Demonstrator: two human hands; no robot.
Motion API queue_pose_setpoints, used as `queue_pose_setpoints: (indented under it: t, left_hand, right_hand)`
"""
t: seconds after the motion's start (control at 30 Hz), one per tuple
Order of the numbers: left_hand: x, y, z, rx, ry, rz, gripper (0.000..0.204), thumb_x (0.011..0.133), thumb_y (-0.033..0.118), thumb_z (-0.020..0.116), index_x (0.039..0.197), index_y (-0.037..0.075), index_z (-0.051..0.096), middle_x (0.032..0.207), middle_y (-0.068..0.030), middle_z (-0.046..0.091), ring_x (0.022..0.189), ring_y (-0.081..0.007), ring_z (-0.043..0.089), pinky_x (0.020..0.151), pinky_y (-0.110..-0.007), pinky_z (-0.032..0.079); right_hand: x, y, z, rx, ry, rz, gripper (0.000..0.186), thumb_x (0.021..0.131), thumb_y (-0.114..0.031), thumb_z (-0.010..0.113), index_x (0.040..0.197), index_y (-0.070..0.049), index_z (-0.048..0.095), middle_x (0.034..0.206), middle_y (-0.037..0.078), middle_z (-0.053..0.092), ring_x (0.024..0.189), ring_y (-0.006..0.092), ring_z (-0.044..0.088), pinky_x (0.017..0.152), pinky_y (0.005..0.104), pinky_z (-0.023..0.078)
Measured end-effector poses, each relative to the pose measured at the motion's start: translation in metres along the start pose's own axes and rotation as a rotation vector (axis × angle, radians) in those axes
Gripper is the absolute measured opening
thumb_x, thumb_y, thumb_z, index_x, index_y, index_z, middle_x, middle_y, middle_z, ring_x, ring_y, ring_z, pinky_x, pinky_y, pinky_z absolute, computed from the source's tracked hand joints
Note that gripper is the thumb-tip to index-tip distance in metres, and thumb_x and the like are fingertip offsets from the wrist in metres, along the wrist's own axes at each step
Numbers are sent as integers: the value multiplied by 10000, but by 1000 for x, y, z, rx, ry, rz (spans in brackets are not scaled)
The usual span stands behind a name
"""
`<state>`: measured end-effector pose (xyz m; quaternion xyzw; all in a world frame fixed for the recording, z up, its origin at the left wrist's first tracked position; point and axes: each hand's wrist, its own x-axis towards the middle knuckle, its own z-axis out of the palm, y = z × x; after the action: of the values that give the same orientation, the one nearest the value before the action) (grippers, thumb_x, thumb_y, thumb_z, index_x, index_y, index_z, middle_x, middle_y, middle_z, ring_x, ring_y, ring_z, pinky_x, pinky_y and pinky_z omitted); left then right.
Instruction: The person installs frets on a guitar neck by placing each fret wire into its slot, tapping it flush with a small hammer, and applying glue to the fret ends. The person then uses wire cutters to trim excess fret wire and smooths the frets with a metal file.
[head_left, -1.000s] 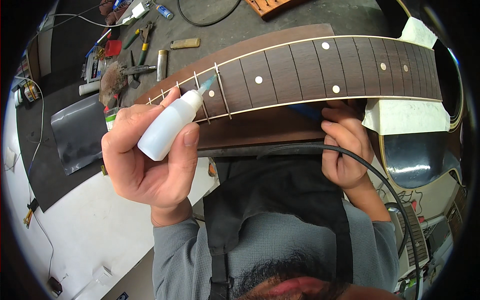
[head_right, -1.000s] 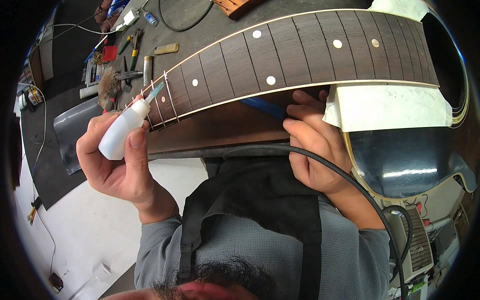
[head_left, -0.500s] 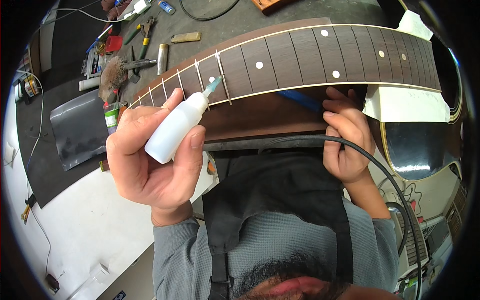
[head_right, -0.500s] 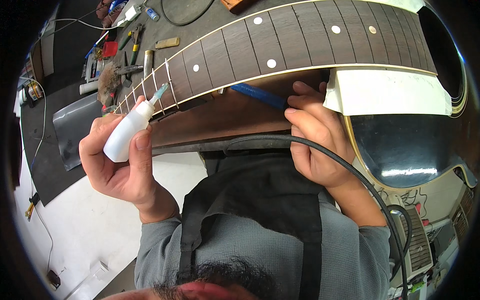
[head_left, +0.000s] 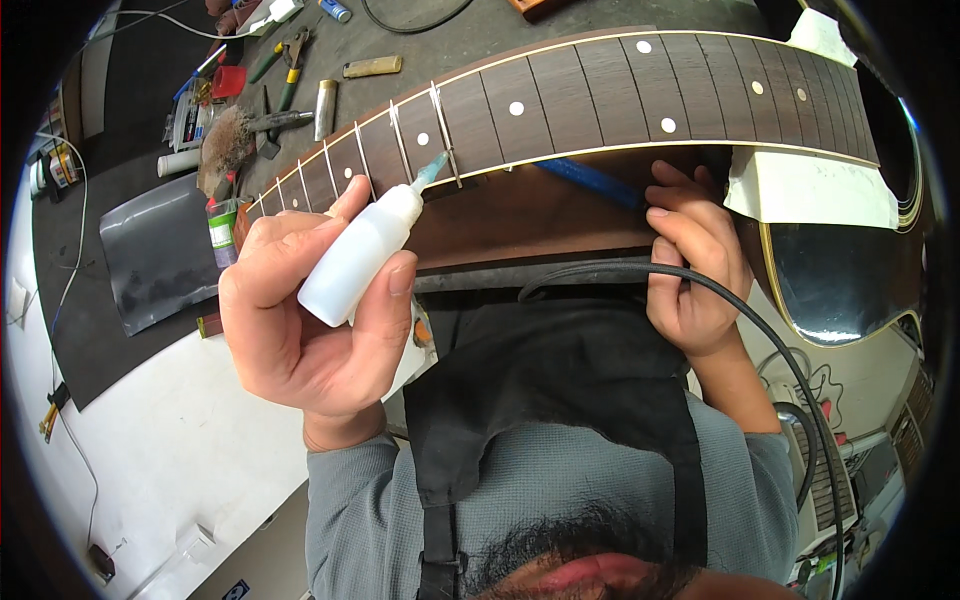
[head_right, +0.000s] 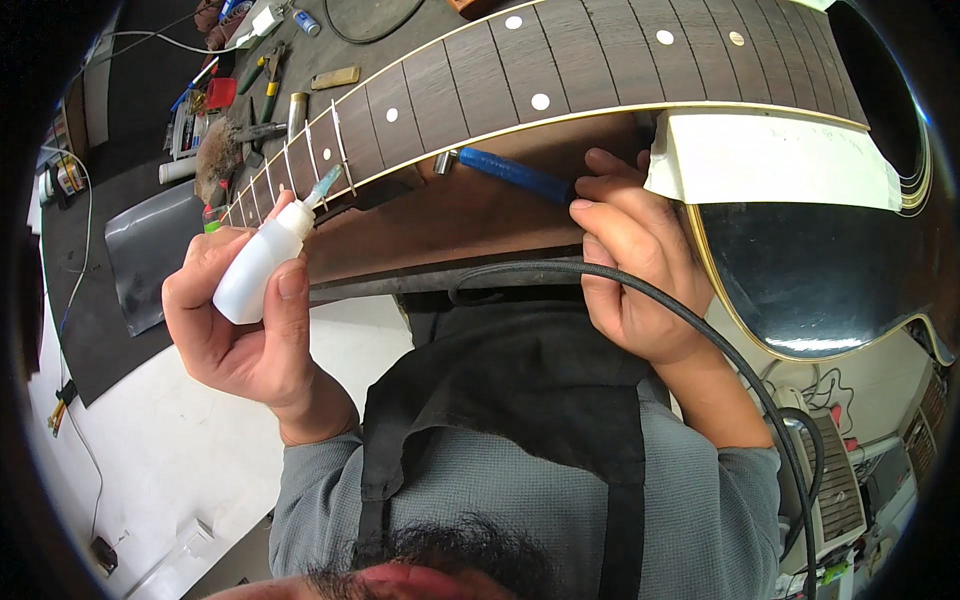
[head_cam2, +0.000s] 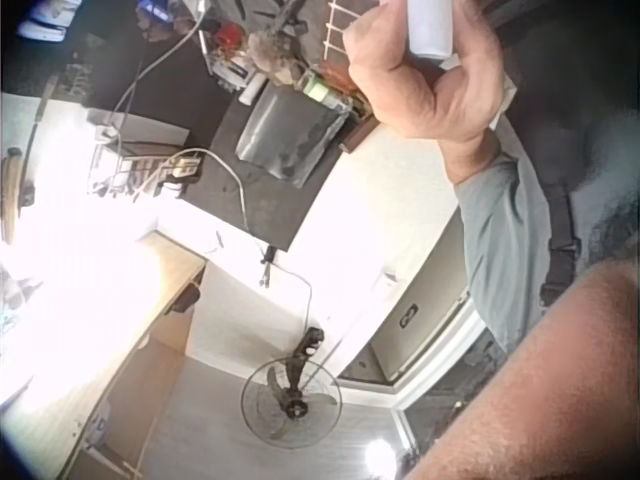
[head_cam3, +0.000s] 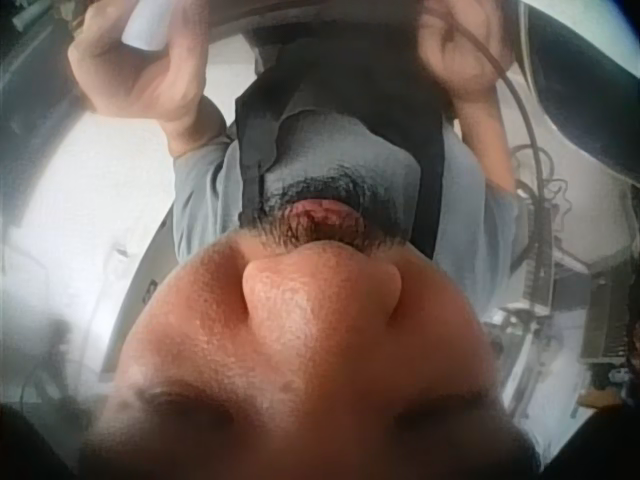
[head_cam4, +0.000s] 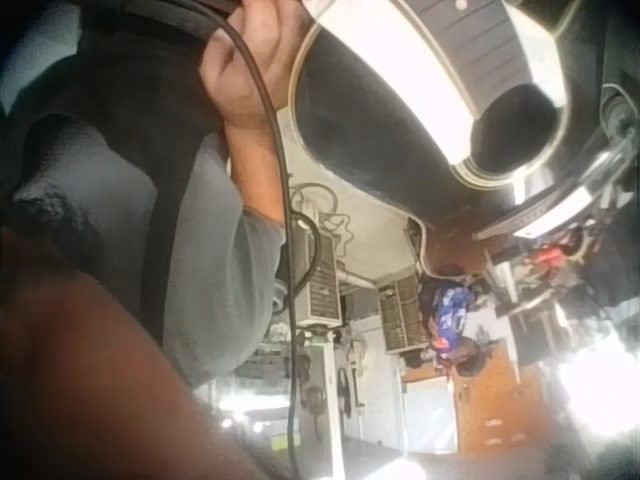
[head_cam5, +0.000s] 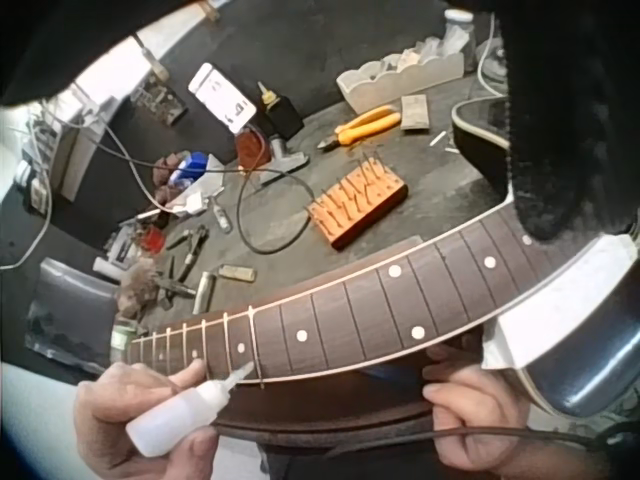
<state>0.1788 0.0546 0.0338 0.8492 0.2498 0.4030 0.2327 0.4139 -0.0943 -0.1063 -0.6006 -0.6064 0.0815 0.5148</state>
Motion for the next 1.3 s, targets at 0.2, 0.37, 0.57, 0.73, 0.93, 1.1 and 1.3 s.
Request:
queue_pose_setpoints:
  t: [0.2, 0.37, 0.57, 0.73, 0.93, 1.1, 1.3]
  left_hand:
    - [-2, 5, 0, -10, 1, -36, 378, 873, -33, 862, 1143, -71, 600, 944, -193, 689, 877, -239, 692, 1001, -584, 655]
    - [-4, 10, 0, 27, -24, -65, 316, 917, 4, 826, 1112, -56, 586, 950, -189, 669, 935, -245, 679, 1019, -631, 642]
    - [-5, 11, -2, 9, -31, -64, 313, 919, -1, 823, 1117, -55, 586, 945, -182, 667, 937, -245, 688, 1029, -638, 639]
    - [-6, 9, -4, 1, -50, -42, 318, 916, -7, 826, 1121, -55, 586, 941, -184, 666, 923, -246, 693, 1026, -649, 636]
    - [-4, 10, -10, -33, 12, -56, 322, 993, 137, 774, 1145, -56, 565, 951, -208, 656, 852, -259, 688, 971, -664, 650]
    - [6, -7, -34, -559, 126, -284, 419, 1102, 203, 584, 1373, -102, 488, 1083, -208, 563, 956, -314, 670, 1166, -624, 549]
    - [20, -44, -38, -990, 203, -392, 391, 1140, 78, 549, 1507, -45, 488, 1397, -302, 670, 1286, -451, 700, 1203, -661, 507]
  right_hand:
    - [1, -1, 0, 21, 4, 10, 280, 1003, 18, 589, 1275, -34, 633, 1173, 245, 744, 1247, 429, 733, 1209, 588, 456]
    - [-1, -1, 1, 34, 15, 14, 266, 1019, 6, 590, 1279, -32, 632, 1184, 248, 743, 1252, 428, 732, 1210, 588, 457]
    - [0, -1, 2, 18, 49, -10, 345, 977, 18, 690, 1310, -61, 644, 1188, 190, 756, 1239, 379, 748, 1148, 497, 519]
    - [0, -1, 1, 0, 36, -10, 354, 968, 28, 690, 1307, -64, 647, 1189, 183, 757, 1239, 373, 749, 1159, 502, 512]
    - [0, 0, 0, -3, 33, -11, 367, 956, 41, 694, 1306, -61, 648, 1186, 184, 756, 1237, 375, 748, 1153, 497, 514]
    - [1, 1, 0, 34, 41, -15, 369, 962, 46, 686, 1317, -44, 637, 1179, 202, 745, 1229, 400, 744, 1104, 487, 540]
    - [1, 3, -4, 95, -7, 3, 387, 972, 54, 682, 1343, -33, 617, 1191, 218, 730, 1243, 423, 730, 1080, 488, 553]
